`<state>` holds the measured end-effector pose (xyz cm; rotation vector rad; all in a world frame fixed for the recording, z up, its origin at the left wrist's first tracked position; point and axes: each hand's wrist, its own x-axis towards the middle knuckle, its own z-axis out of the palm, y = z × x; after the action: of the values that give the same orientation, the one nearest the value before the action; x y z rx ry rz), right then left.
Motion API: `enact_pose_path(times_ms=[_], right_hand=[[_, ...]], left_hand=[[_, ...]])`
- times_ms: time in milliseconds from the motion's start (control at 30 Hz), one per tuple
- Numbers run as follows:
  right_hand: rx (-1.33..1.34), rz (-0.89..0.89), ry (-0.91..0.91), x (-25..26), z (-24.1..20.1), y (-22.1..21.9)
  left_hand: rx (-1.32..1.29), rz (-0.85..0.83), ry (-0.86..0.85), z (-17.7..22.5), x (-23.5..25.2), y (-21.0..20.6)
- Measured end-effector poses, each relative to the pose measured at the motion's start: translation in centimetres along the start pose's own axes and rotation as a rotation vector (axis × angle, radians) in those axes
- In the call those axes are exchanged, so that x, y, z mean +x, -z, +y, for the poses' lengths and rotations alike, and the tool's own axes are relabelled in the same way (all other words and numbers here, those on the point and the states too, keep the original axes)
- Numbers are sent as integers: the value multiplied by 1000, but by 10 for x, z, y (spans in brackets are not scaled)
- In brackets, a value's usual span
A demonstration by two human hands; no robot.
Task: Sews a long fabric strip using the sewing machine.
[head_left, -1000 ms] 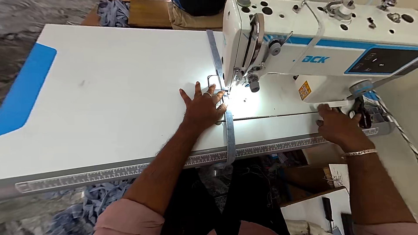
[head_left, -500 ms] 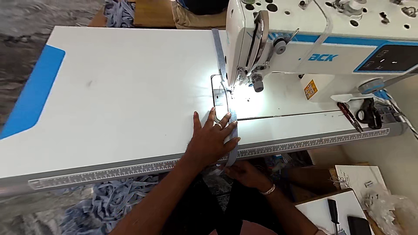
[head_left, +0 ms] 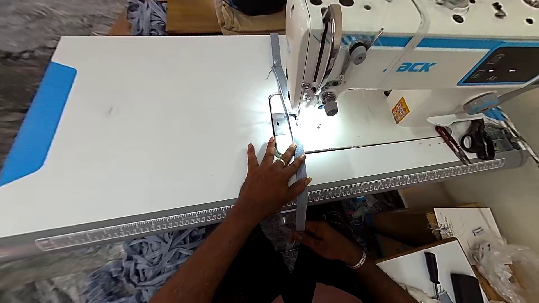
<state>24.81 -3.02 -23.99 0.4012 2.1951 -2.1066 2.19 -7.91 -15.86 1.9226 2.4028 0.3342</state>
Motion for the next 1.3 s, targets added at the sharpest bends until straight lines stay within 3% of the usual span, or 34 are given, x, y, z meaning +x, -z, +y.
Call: enact_pose_path(times_ms=[233, 567, 767, 1033, 1300], right_hand=[[-44, 3, -79, -6, -1, 2], [-112, 64, -29, -7, -14, 2], [2, 214, 22, -8, -10, 2], [21, 151, -84, -10, -10, 4], [-134, 91, -174, -9, -11, 1]], left_hand=[[4, -23, 1, 1, 0, 3], [2, -14, 3, 2, 0, 1], [-1, -13, -1, 2, -1, 1], [-3, -21, 55, 1, 4, 5], [16, -43, 183, -19, 50, 8]])
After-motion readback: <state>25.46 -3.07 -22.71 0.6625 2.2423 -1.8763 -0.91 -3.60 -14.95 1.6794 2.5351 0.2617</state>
